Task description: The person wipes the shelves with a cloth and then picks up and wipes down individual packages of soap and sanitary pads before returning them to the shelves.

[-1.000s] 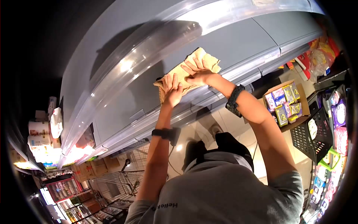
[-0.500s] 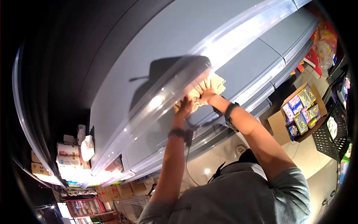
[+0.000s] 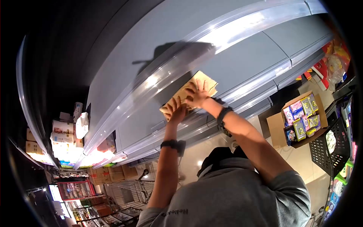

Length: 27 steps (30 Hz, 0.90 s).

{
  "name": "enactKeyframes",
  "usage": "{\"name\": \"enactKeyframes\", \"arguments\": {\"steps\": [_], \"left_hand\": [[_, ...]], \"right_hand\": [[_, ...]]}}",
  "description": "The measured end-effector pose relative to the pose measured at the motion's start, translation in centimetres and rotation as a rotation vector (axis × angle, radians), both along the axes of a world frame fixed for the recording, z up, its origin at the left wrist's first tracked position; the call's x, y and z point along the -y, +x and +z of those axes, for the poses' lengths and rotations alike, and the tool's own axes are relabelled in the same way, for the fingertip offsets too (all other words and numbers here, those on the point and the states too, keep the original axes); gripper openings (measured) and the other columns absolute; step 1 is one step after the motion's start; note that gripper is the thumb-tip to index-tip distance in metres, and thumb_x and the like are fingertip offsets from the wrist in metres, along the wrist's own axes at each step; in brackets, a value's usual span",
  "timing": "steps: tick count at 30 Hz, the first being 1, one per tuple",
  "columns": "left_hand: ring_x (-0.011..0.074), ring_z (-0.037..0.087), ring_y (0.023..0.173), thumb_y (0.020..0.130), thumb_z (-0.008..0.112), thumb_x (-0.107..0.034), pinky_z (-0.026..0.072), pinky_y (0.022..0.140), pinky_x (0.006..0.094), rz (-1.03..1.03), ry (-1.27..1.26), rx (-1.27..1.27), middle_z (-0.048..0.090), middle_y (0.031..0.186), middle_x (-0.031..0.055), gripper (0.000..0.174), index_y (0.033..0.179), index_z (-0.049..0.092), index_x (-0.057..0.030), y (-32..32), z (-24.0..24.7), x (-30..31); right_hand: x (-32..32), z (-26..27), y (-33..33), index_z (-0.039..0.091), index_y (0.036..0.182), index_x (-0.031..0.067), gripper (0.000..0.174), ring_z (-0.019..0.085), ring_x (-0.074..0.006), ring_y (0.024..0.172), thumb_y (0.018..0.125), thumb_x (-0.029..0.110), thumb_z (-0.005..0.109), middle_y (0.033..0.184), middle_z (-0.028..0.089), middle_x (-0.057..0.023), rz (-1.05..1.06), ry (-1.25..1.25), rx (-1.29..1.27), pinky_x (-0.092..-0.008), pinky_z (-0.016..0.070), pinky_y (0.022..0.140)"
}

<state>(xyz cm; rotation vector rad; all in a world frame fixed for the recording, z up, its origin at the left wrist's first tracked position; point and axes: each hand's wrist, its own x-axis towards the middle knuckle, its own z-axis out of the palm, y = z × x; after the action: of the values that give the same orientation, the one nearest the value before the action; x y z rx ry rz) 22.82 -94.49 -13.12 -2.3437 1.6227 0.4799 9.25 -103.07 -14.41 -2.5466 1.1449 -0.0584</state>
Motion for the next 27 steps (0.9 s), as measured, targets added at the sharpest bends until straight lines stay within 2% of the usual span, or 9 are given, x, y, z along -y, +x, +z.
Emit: {"name": "enactKeyframes", "arguments": {"steps": [3, 5, 9, 10, 12, 17, 22, 23, 27], "left_hand": [[0.0541, -0.003, 0.124, 0.086, 0.031, -0.050, 0.0026, 0.091, 0.0704, -0.077, -0.120, -0.112, -0.005, 0.144, 0.0150, 0.062, 0.138, 0.012, -0.0230, -4.2, -0.2, 3.1], [0.0492, -0.003, 0.126, 0.088, 0.028, -0.045, 0.0002, 0.095, 0.0659, -0.576, -0.293, 0.270, 0.003, 0.143, 0.0151, 0.058, 0.138, 0.013, -0.0206, -1.6, -11.3, 8.5], [0.0380, -0.007, 0.131, 0.088, 0.028, -0.045, -0.0029, 0.105, 0.0451, -0.322, -0.177, -0.216, 0.005, 0.144, 0.0126, 0.060, 0.139, 0.010, -0.0184, -14.9, 0.7, 8.3], [0.0329, -0.008, 0.132, 0.086, 0.030, -0.048, -0.0062, 0.105, 0.0419, -0.332, -0.216, -0.250, 0.001, 0.145, 0.0108, 0.067, 0.139, 0.009, -0.0127, -15.2, -1.0, 9.5], [0.0351, -0.009, 0.131, 0.086, 0.026, -0.052, -0.0026, 0.106, 0.0455, -0.441, -0.191, -0.142, -0.005, 0.145, 0.0088, 0.065, 0.139, 0.004, -0.0220, -15.1, -3.1, 12.0], [0.0221, -0.009, 0.133, 0.088, 0.023, -0.048, -0.0112, 0.105, 0.0423, -0.552, -0.212, -0.123, -0.001, 0.145, 0.0076, 0.066, 0.139, 0.004, -0.0096, -14.7, -3.2, 11.9], [0.0236, -0.008, 0.133, 0.089, 0.025, -0.045, -0.0085, 0.105, 0.0426, -0.582, -0.232, -0.067, 0.003, 0.145, 0.0088, 0.062, 0.139, 0.008, -0.0134, -16.3, -0.1, 10.6], [0.0259, -0.008, 0.133, 0.088, 0.028, -0.046, -0.0055, 0.105, 0.0450, -0.287, -0.158, -0.181, 0.001, 0.145, 0.0067, 0.062, 0.140, 0.007, -0.0178, -17.1, 0.6, 9.7], [0.0250, -0.005, 0.134, 0.088, 0.029, -0.047, -0.0039, 0.104, 0.0485, -0.239, -0.207, -0.269, 0.000, 0.146, 0.0013, 0.061, 0.139, 0.007, -0.0238, -16.4, 0.4, 9.3]], "right_hand": [[2.9, 0.7, -4.4, 0.019, 0.137, 0.0314, 0.057, -0.006, -0.0336, 0.132, 0.086, 0.055, 0.022, 0.146, 0.003, -0.0002, -0.150, 0.088, -0.066, -0.0585, -0.0055, 0.101], [4.1, 0.2, -8.1, 0.019, 0.137, 0.0314, 0.054, -0.004, -0.0343, 0.132, 0.087, 0.052, 0.022, 0.146, 0.003, -0.0006, -0.263, 0.038, -0.083, -0.0585, -0.0039, 0.101], [5.5, 0.5, -13.7, 0.018, 0.137, 0.0302, 0.053, -0.002, -0.0359, 0.132, 0.088, 0.048, 0.024, 0.146, 0.006, -0.0021, -0.413, 0.034, -0.124, -0.0592, -0.0016, 0.101], [5.9, 0.7, -14.5, 0.018, 0.137, 0.0300, 0.053, -0.002, -0.0363, 0.132, 0.088, 0.047, 0.024, 0.146, 0.006, -0.0024, -0.443, 0.030, -0.136, -0.0591, -0.0015, 0.101], [6.1, 0.5, -14.8, 0.019, 0.137, 0.0293, 0.053, 0.000, -0.0362, 0.132, 0.087, 0.046, 0.024, 0.146, 0.006, -0.0026, -0.460, -0.001, -0.161, -0.0581, -0.0022, 0.101], [6.3, 0.1, -15.0, 0.022, 0.137, 0.0287, 0.052, 0.001, -0.0351, 0.132, 0.087, 0.043, 0.025, 0.145, 0.007, -0.0029, -0.468, 0.007, -0.105, -0.0575, -0.0018, 0.102], [6.2, 0.1, -14.6, 0.022, 0.136, 0.0286, 0.050, 0.002, -0.0340, 0.133, 0.088, 0.042, 0.025, 0.145, 0.008, -0.0031, -0.496, -0.008, -0.086, -0.0575, -0.0010, 0.102], [6.1, 0.6, -14.8, 0.022, 0.136, 0.0285, 0.051, 0.002, -0.0341, 0.133, 0.088, 0.042, 0.025, 0.145, 0.008, -0.0031, -0.476, 0.002, -0.112, -0.0575, -0.0008, 0.102], [6.2, 0.6, -14.7, 0.020, 0.137, 0.0281, 0.053, 0.002, -0.0350, 0.132, 0.087, 0.045, 0.024, 0.145, 0.008, -0.0024, -0.472, 0.010, -0.118, -0.0578, -0.0004, 0.102]]}}
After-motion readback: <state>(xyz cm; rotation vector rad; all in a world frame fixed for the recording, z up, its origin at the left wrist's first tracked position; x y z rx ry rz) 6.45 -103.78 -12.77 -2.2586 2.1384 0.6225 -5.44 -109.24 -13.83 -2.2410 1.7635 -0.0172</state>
